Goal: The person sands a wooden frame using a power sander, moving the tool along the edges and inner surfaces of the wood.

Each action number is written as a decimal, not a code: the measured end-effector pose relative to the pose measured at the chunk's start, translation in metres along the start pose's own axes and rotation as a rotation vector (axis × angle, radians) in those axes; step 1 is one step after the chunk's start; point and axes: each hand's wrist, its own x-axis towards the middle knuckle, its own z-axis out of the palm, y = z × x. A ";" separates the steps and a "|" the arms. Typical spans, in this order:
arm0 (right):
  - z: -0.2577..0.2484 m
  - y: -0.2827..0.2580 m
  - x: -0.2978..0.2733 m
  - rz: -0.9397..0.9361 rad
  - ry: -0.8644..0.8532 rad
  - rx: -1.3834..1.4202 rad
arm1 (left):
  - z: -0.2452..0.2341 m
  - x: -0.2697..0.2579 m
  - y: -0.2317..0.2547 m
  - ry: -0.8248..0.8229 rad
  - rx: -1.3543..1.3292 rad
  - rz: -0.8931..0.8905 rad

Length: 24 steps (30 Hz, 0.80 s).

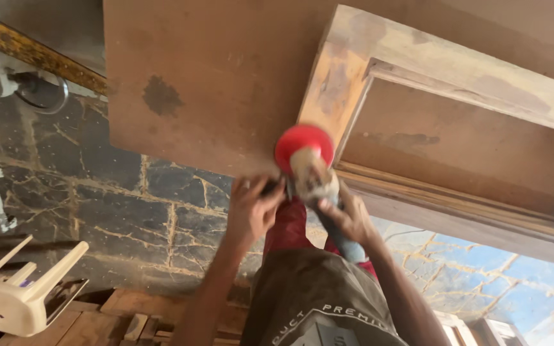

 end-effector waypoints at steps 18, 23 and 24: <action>-0.071 -0.076 0.097 0.090 0.211 0.327 | -0.020 0.194 -0.022 0.031 0.200 0.276; -0.058 -0.058 0.085 0.099 0.159 0.217 | -0.024 0.160 -0.020 -0.082 0.192 0.170; -0.054 -0.057 0.081 0.114 0.165 0.239 | -0.024 0.154 -0.018 -0.115 0.179 0.152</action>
